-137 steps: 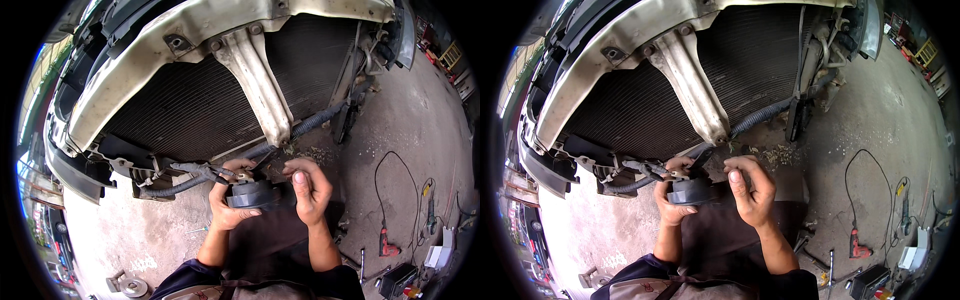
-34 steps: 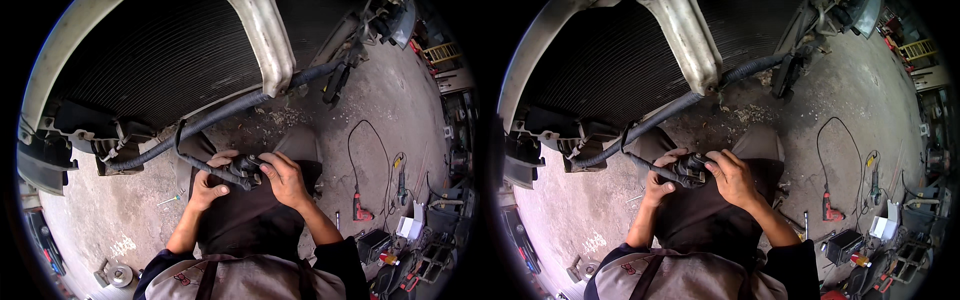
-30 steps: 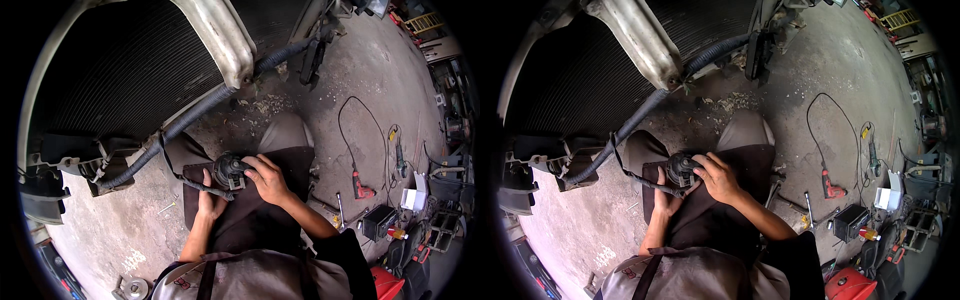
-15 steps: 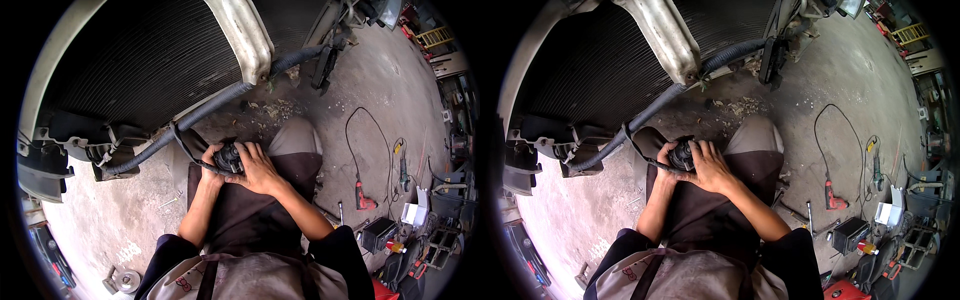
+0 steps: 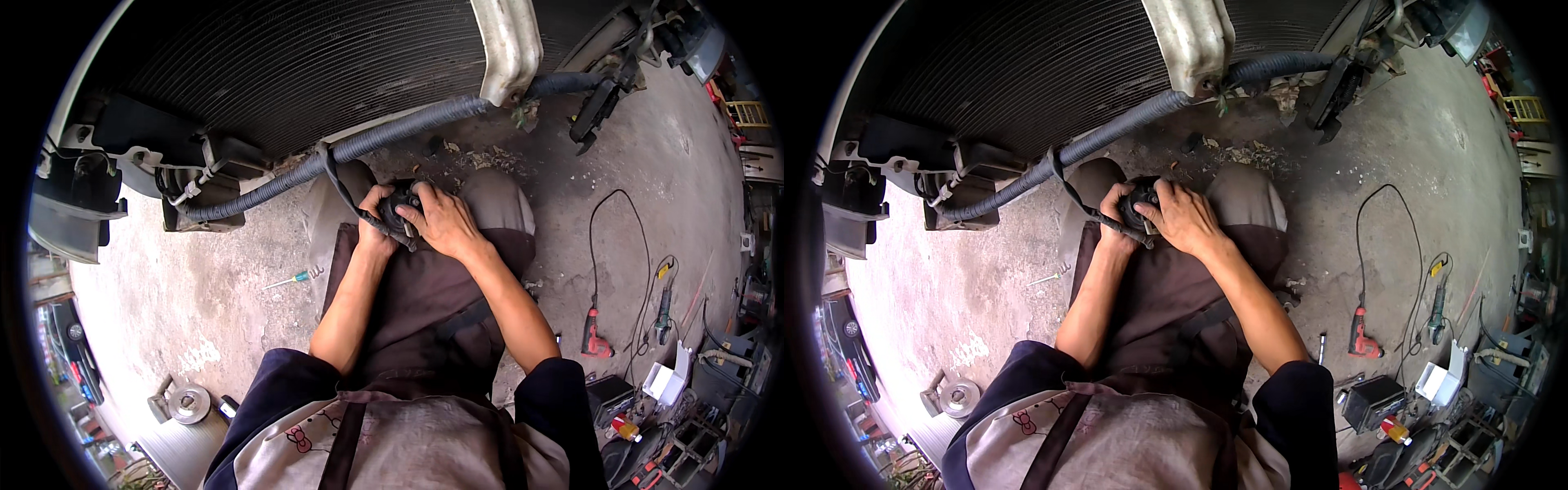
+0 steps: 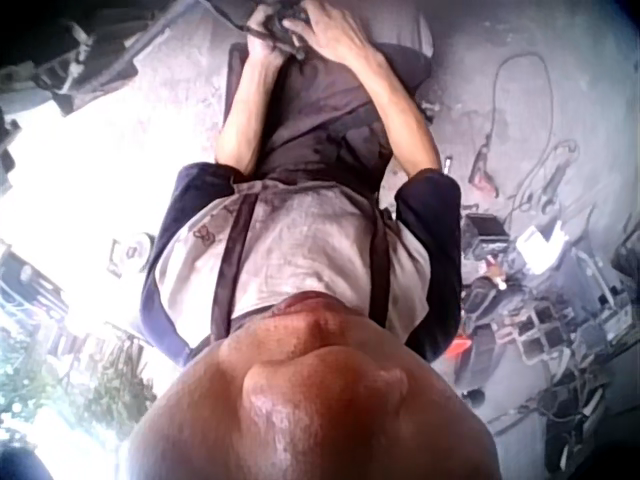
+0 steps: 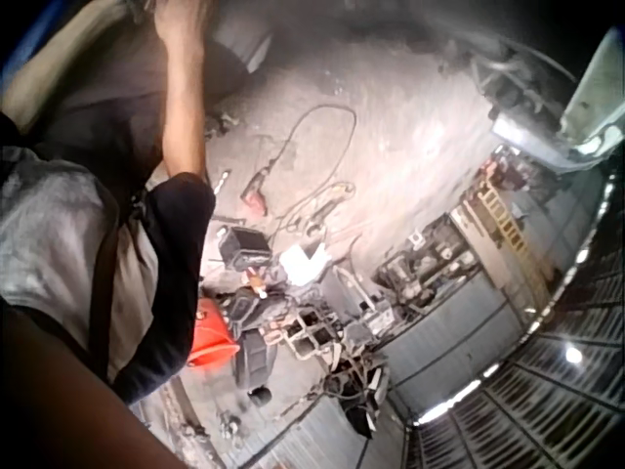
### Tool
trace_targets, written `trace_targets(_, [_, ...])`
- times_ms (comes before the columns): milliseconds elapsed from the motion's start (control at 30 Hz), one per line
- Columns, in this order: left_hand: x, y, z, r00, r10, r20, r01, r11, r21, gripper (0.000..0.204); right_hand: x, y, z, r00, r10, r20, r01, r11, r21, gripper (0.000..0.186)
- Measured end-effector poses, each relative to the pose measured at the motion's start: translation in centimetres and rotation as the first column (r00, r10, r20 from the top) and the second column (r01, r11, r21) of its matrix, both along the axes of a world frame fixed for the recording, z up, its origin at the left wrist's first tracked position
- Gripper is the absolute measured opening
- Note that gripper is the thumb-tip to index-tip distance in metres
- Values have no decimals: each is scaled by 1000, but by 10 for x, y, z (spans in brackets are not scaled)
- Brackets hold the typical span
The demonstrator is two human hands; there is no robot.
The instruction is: The person installs a black plastic car part into the front radiator area of a white vehicle. They align the part, secure it with a screw using a screwdriver, and then place a black plastic cover over the engine bay.
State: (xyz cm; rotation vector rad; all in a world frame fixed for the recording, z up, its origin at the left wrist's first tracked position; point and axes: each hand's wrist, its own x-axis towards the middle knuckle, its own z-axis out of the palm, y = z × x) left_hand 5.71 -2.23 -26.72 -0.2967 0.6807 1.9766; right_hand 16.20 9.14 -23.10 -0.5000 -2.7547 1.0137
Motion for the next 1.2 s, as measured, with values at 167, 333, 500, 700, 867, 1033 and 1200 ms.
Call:
trace_targets(167, [4,0,-6,999,12,48,-13,999,29,23,-5,1,0,986,-9,165,-1,998,59,73])
trace_targets(333, [2,4,-14,994,106,33,-106,994,-8,12,-22,-2,3,951,-101,291,86,994,65,85])
trace_targets(500, [5,16,-4,970,242,15,-241,969,-62,13,-35,-2,1,930,-150,336,153,988,19,80])
trace_targets(700, [3,10,-23,952,293,-94,-297,954,-32,9,-37,-7,2,919,-138,369,174,983,-65,74])
trace_targets(867, [8,13,-20,900,362,-243,-388,919,-69,22,-40,-7,1,915,-161,371,211,973,-98,75])
trace_targets(1033, [11,11,-16,864,387,-322,-428,902,-63,18,-42,-7,-1,915,-167,366,219,970,-107,70])
trace_targets(1200, [3,8,-25,843,374,-387,-423,905,-47,24,-46,-10,13,900,-159,406,216,971,-100,71])
